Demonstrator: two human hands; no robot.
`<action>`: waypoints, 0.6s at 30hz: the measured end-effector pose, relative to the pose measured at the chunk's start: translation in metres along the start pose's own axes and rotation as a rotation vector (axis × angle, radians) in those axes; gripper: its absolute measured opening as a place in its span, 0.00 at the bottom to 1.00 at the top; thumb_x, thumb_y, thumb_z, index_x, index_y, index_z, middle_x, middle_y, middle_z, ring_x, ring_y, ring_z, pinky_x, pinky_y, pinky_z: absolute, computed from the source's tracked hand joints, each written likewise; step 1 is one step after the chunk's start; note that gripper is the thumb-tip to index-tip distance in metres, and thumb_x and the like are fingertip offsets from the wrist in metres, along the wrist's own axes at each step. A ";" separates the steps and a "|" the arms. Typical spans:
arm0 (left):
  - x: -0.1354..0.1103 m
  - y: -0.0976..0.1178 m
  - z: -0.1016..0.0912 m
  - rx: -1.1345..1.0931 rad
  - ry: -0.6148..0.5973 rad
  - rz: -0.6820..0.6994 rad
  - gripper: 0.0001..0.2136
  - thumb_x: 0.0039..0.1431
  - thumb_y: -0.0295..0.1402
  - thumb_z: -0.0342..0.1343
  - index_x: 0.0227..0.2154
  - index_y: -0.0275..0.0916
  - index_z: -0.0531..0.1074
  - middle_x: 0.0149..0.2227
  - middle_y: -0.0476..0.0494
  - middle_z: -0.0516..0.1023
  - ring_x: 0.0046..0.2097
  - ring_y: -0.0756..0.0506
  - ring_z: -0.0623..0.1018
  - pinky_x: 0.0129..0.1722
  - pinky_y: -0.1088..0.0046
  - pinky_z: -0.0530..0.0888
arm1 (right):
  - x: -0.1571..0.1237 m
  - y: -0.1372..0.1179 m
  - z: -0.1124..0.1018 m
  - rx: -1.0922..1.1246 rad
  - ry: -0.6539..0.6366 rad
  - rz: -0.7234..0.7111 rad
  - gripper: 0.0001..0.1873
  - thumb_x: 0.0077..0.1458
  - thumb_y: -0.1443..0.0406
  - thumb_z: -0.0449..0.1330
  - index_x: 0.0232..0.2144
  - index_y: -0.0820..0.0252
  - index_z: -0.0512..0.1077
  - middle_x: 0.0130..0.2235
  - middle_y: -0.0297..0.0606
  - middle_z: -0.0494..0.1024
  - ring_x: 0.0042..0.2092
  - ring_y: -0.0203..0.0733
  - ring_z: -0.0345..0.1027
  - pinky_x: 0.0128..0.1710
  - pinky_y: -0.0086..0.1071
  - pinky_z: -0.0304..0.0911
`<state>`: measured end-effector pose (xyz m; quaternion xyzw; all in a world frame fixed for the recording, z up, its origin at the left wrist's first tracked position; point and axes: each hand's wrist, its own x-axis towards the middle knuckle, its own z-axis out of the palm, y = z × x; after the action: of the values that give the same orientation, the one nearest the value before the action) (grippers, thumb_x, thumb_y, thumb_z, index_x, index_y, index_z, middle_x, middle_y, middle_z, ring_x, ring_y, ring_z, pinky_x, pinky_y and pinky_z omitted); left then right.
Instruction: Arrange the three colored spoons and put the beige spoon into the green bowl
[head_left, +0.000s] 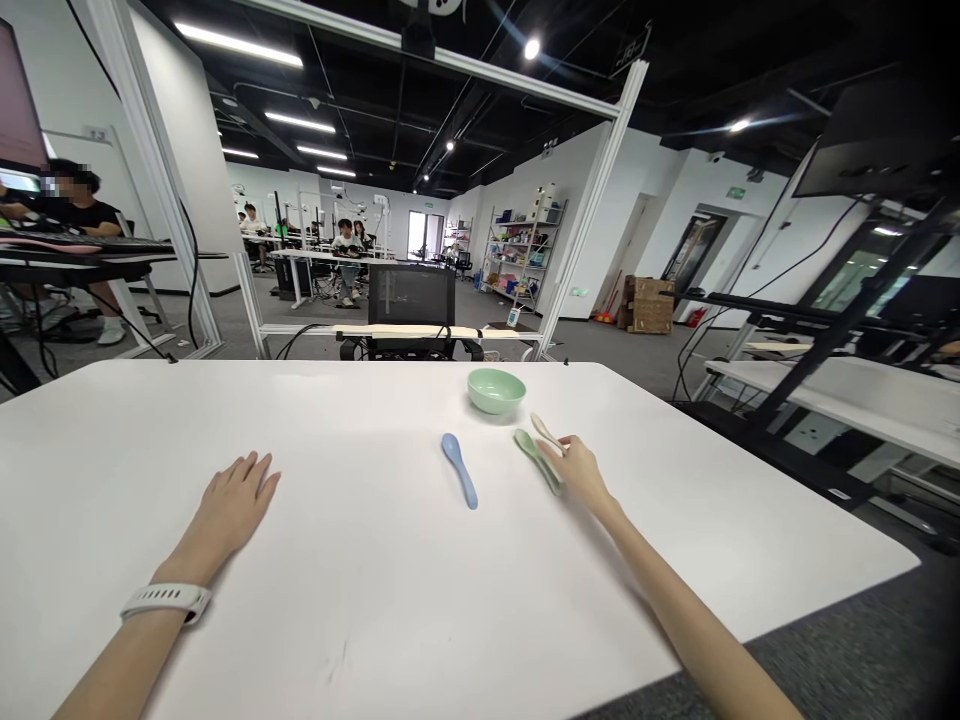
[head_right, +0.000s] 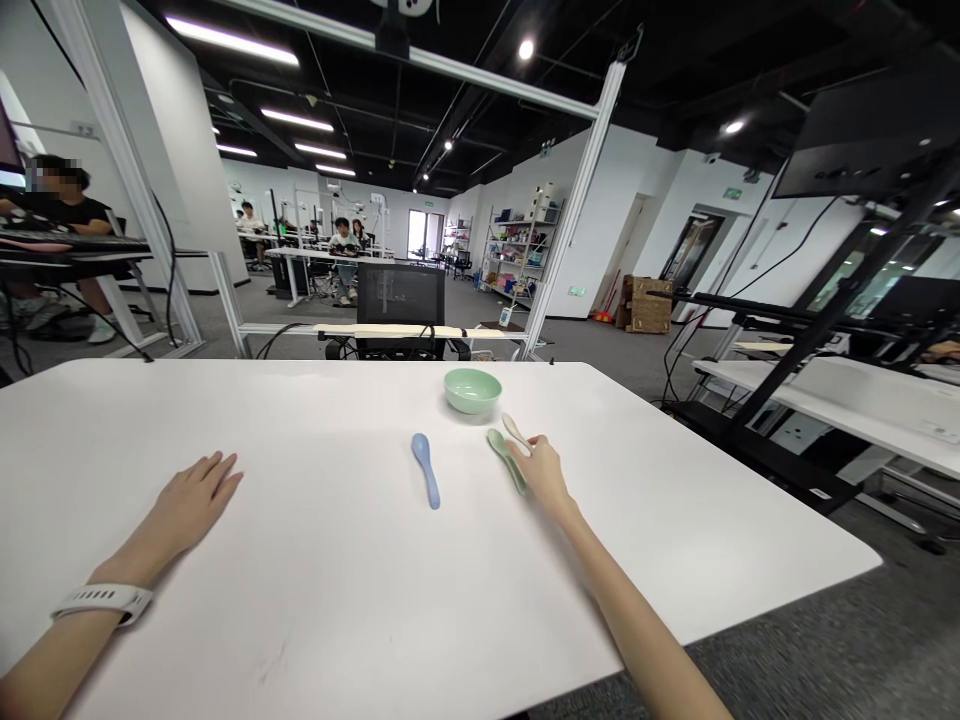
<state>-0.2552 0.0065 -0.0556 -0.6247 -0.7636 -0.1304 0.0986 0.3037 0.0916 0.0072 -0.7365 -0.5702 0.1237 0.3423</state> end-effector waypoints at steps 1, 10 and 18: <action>0.000 0.000 0.000 0.000 0.000 0.000 0.37 0.66 0.47 0.31 0.65 0.26 0.67 0.68 0.25 0.69 0.69 0.29 0.67 0.67 0.49 0.64 | 0.006 0.003 -0.004 -0.003 0.014 0.008 0.20 0.59 0.50 0.61 0.40 0.61 0.71 0.34 0.46 0.80 0.34 0.47 0.72 0.34 0.34 0.60; 0.001 -0.002 0.003 -0.014 0.000 -0.011 0.36 0.66 0.46 0.34 0.65 0.26 0.66 0.69 0.25 0.69 0.70 0.30 0.67 0.67 0.48 0.64 | 0.044 0.061 -0.025 -0.087 0.085 0.012 0.10 0.63 0.61 0.55 0.38 0.63 0.71 0.40 0.52 0.80 0.41 0.50 0.73 0.40 0.35 0.62; 0.002 -0.006 0.005 -0.001 -0.003 -0.001 0.38 0.66 0.48 0.30 0.66 0.25 0.66 0.69 0.24 0.68 0.70 0.29 0.67 0.67 0.48 0.64 | 0.050 0.091 -0.014 -0.184 0.150 0.020 0.18 0.67 0.57 0.52 0.39 0.66 0.74 0.44 0.60 0.81 0.43 0.54 0.73 0.44 0.40 0.65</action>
<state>-0.2618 0.0086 -0.0607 -0.6244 -0.7640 -0.1302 0.0972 0.3970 0.1224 -0.0307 -0.7778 -0.5444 0.0188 0.3136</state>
